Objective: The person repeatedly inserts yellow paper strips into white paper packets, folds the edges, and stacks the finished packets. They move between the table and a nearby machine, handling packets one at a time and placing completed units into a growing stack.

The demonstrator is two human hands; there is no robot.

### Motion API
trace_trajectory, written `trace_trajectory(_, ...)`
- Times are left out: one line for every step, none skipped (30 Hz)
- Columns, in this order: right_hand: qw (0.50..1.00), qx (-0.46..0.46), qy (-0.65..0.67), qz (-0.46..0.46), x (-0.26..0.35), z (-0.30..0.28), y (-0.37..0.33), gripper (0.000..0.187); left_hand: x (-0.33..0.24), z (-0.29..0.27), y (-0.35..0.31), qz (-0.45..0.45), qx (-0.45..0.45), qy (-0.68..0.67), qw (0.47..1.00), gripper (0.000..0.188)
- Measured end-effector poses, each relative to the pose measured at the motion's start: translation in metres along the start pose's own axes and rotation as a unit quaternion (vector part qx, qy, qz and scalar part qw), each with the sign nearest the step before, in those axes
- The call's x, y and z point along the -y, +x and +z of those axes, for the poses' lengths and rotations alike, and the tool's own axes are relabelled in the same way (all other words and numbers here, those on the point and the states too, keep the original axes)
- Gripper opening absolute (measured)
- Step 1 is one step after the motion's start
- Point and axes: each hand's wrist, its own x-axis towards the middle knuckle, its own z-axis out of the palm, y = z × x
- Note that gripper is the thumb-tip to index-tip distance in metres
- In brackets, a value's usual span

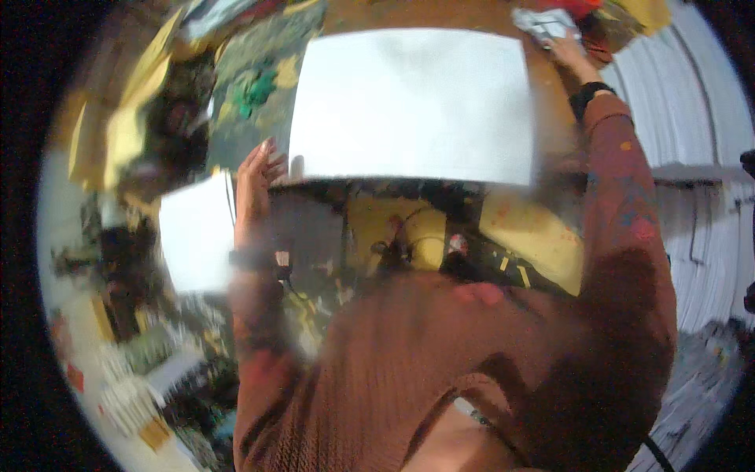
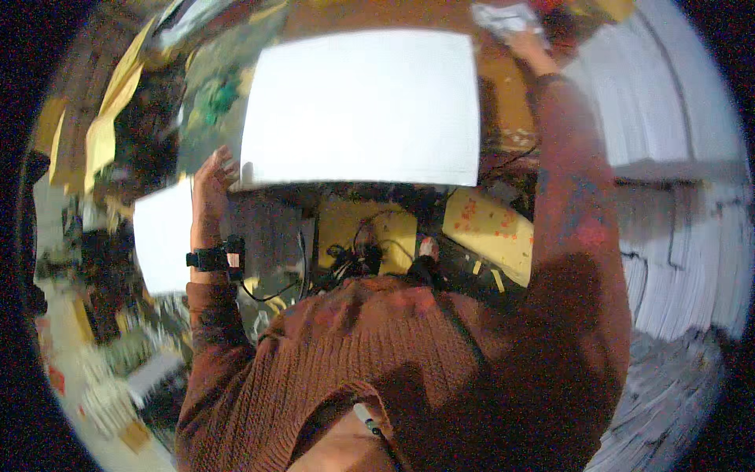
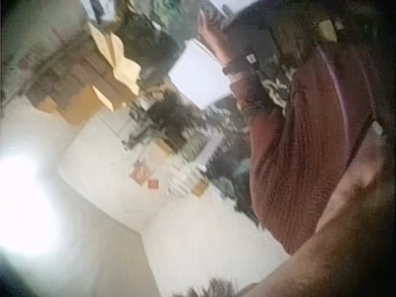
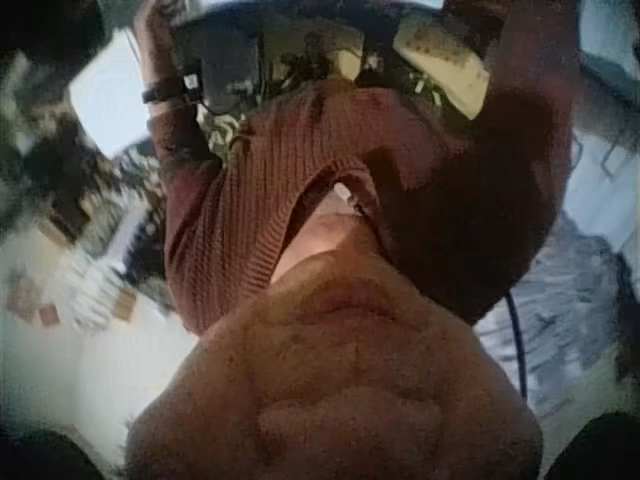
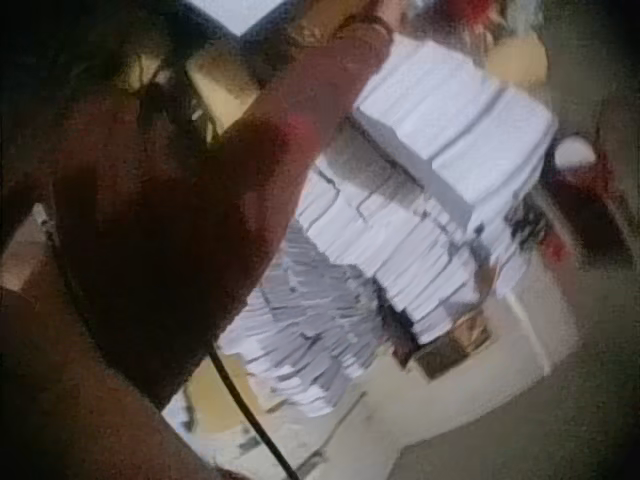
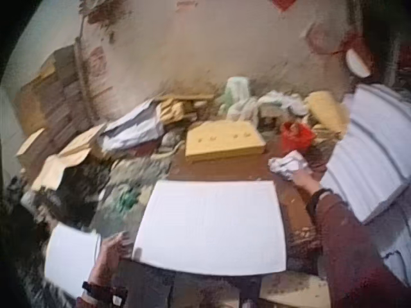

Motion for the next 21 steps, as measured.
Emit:
trace_trajectory(0.989,0.091,0.071,0.086,-0.005,0.012,0.005,0.042,0.004,-0.008,-0.023,-0.007,-0.026,0.018,0.999,0.060)
trace_trajectory(0.964,0.153,0.157,0.153,-0.007,0.024,0.014,0.049,0.007,-0.014,-0.046,0.016,-0.025,0.032,0.999,0.056)
trace_trajectory(0.992,0.069,0.074,0.073,-0.006,0.029,0.010,0.050,0.011,-0.015,-0.066,-0.008,-0.048,0.032,0.998,0.054)
trace_trajectory(0.979,-0.008,0.124,0.160,-0.004,0.032,0.009,0.050,0.014,-0.011,-0.086,-0.009,-0.056,0.028,0.998,0.052)
trace_trajectory(0.985,0.032,0.101,0.140,0.001,0.026,0.005,0.052,0.015,-0.009,-0.107,-0.024,-0.077,0.029,0.996,0.049)
trace_trajectory(0.950,0.035,0.229,0.208,0.006,0.014,-0.001,0.048,0.015,-0.005,-0.127,-0.017,-0.098,0.036,0.994,0.046)
trace_trajectory(0.922,0.039,0.304,0.238,0.014,-0.004,-0.008,0.045,0.013,0.004,-0.147,-0.010,-0.086,0.034,0.996,0.044)
trace_trajectory(0.886,-0.023,0.360,0.291,0.025,-0.029,-0.015,0.042,0.010,0.014,-0.166,-0.014,-0.088,0.038,0.995,0.042)
trace_trajectory(0.876,-0.083,0.422,0.217,0.036,-0.060,-0.027,0.039,0.006,0.027,-0.176,-0.031,-0.082,0.017,0.996,0.038)
trace_trajectory(0.812,-0.129,0.548,0.155,0.053,-0.094,-0.041,0.038,0.001,0.041,-0.186,-0.011,-0.070,0.011,0.997,0.037)
trace_trajectory(0.670,-0.120,0.719,0.137,0.073,-0.129,-0.054,0.036,-0.004,0.056,-0.193,0.006,-0.046,0.007,0.999,0.036)
trace_trajectory(0.577,-0.085,0.811,0.055,0.099,-0.167,-0.073,0.033,-0.011,0.071,-0.199,0.022,-0.025,0.010,0.999,0.036)
trace_trajectory(0.503,-0.087,0.859,0.041,0.131,-0.197,-0.091,0.029,-0.016,0.088,-0.202,0.026,0.005,-0.005,1.000,0.038)
trace_trajectory(0.477,-0.041,0.878,0.029,0.166,-0.223,-0.109,0.027,-0.022,0.106,-0.203,0.048,0.039,-0.020,0.998,0.041)
trace_trajectory(0.469,0.018,0.883,0.015,0.204,-0.245,-0.128,0.025,-0.025,0.125,-0.203,0.082,0.055,-0.058,0.993,0.042)
trace_trajectory(0.498,0.065,0.865,0.018,0.239,-0.259,-0.146,0.023,-0.027,0.146,-0.204,0.152,0.087,-0.103,0.979,0.044)
trace_trajectory(0.504,0.134,0.853,0.007,0.275,-0.268,-0.161,0.021,-0.029,0.161,-0.205,0.119,0.098,-0.126,0.980,0.044)
trace_trajectory(0.492,0.191,0.849,0.016,0.301,-0.268,-0.171,0.019,-0.031,0.174,-0.199,0.119,0.128,-0.160,0.971,0.044)
trace_trajectory(0.477,0.155,0.864,-0.045,0.337,-0.263,-0.186,0.019,-0.031,0.181,-0.202,0.180,0.131,-0.075,0.972,0.039)
trace_trajectory(0.482,0.173,0.859,0.012,0.355,-0.259,-0.196,0.018,-0.029,0.187,-0.203,0.206,0.141,-0.017,0.968,0.032)
trace_trajectory(0.443,0.166,0.881,0.003,0.369,-0.253,-0.206,0.018,-0.027,0.192,-0.206,0.216,0.157,-0.042,0.963,0.026)
